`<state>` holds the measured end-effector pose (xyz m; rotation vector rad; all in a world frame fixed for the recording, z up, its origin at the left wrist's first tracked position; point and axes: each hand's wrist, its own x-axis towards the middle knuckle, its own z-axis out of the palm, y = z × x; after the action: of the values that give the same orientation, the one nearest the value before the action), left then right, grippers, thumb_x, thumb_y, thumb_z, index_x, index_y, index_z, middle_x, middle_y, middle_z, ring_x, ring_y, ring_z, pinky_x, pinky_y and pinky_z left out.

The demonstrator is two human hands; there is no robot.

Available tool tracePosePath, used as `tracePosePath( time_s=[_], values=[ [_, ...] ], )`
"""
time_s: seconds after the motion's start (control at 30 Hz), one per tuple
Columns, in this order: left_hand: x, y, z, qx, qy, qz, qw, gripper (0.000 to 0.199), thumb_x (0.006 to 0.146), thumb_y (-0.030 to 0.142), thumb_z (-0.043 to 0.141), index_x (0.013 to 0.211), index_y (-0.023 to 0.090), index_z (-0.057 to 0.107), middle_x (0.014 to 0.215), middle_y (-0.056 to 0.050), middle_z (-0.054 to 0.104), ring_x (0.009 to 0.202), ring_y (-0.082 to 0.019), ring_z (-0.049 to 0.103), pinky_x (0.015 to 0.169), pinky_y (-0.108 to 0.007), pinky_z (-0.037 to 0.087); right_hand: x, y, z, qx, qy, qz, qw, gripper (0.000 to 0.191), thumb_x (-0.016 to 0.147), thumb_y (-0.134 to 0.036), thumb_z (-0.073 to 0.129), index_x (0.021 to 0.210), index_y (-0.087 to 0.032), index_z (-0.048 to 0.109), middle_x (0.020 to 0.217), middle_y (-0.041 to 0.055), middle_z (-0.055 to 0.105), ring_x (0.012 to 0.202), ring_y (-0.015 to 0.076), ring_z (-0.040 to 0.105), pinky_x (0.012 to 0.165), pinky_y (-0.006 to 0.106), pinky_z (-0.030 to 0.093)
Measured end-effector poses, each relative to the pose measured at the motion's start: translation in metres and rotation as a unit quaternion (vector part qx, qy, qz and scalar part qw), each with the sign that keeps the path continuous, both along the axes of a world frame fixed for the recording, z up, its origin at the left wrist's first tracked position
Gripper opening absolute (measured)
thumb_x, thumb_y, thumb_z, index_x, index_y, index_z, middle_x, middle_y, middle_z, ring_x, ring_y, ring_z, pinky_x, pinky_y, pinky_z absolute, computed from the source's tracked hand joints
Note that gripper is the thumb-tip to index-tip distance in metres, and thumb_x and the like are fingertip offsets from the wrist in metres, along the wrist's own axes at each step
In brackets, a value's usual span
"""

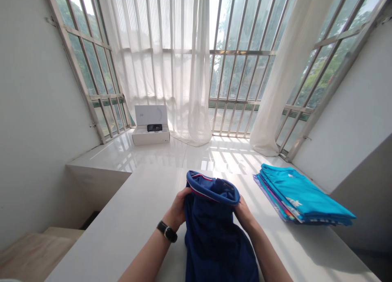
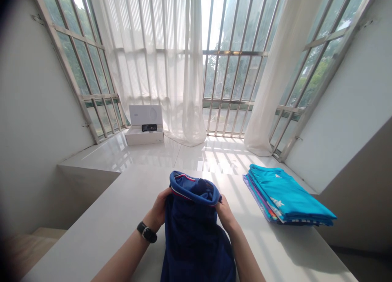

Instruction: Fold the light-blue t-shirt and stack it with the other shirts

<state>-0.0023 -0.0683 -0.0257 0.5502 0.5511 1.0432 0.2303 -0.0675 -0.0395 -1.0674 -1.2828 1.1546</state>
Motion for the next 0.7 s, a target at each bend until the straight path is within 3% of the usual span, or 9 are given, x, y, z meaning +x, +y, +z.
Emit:
tracePosePath(
  time_s=[0.13, 0.23, 0.33, 0.43, 0.57, 0.7],
  values=[
    [-0.014, 0.012, 0.0, 0.077, 0.045, 0.089, 0.992, 0.036, 0.074, 0.023, 0.07, 0.108, 0.015, 0.068, 0.104, -0.009, 0.075, 0.104, -0.03, 0.07, 0.099, -0.043, 0.054, 0.004, 0.003, 0.008, -0.069, 0.123, -0.031, 0.99, 0.047, 0.08, -0.063, 0.063, 0.094, -0.02, 0.078, 0.084, 0.0084, 0.078, 0.091, 0.0324, 0.073, 0.085, 0.048, 0.059],
    [-0.02, 0.016, -0.002, 0.143, 0.126, 0.079, 0.978, 0.058, 0.073, 0.021, 0.074, 0.129, 0.022, 0.059, 0.115, -0.008, 0.072, 0.108, -0.03, 0.068, 0.097, -0.044, 0.054, 0.005, 0.003, 0.011, -0.077, 0.157, -0.026, 0.984, 0.052, 0.083, -0.068, 0.055, 0.095, -0.024, 0.078, 0.087, 0.0083, 0.079, 0.097, 0.0314, 0.073, 0.089, 0.047, 0.059],
    [-0.023, 0.014, -0.004, 0.221, 0.245, 0.022, 0.944, 0.07, 0.07, 0.021, 0.08, 0.136, 0.024, 0.056, 0.125, -0.008, 0.069, 0.118, -0.031, 0.062, 0.103, -0.046, 0.049, 0.005, 0.002, 0.012, -0.094, 0.155, -0.002, 0.983, 0.062, 0.084, -0.076, 0.046, 0.094, -0.023, 0.078, 0.088, 0.0102, 0.079, 0.104, 0.0319, 0.072, 0.091, 0.048, 0.058],
    [-0.024, 0.008, -0.005, 0.303, 0.33, -0.091, 0.889, 0.061, 0.071, 0.028, 0.082, 0.129, 0.024, 0.065, 0.125, -0.006, 0.069, 0.122, -0.032, 0.06, 0.105, -0.044, 0.047, 0.005, -0.002, 0.014, -0.126, 0.186, 0.001, 0.974, 0.07, 0.081, -0.081, 0.046, 0.099, -0.02, 0.076, 0.094, 0.013, 0.079, 0.11, 0.0345, 0.069, 0.092, 0.052, 0.057],
    [-0.027, 0.004, -0.008, 0.311, 0.395, -0.229, 0.834, 0.037, 0.07, 0.039, 0.081, 0.103, 0.024, 0.077, 0.094, -0.001, 0.077, 0.099, -0.03, 0.069, 0.088, -0.037, 0.056, 0.004, -0.008, 0.016, -0.168, 0.216, 0.01, 0.962, 0.061, 0.066, -0.064, 0.078, 0.107, -0.019, 0.073, 0.102, 0.0136, 0.078, 0.113, 0.0382, 0.067, 0.094, 0.054, 0.056],
    [-0.032, 0.006, -0.015, 0.265, 0.463, -0.277, 0.799, 0.026, 0.075, 0.048, 0.076, 0.079, 0.023, 0.078, 0.072, -0.001, 0.074, 0.072, -0.027, 0.071, 0.069, -0.033, 0.056, 0.006, -0.013, 0.015, -0.167, 0.23, 0.013, 0.959, 0.066, 0.059, -0.05, 0.085, 0.115, -0.019, 0.07, 0.105, 0.0134, 0.077, 0.109, 0.0397, 0.069, 0.095, 0.056, 0.055]
  ],
)
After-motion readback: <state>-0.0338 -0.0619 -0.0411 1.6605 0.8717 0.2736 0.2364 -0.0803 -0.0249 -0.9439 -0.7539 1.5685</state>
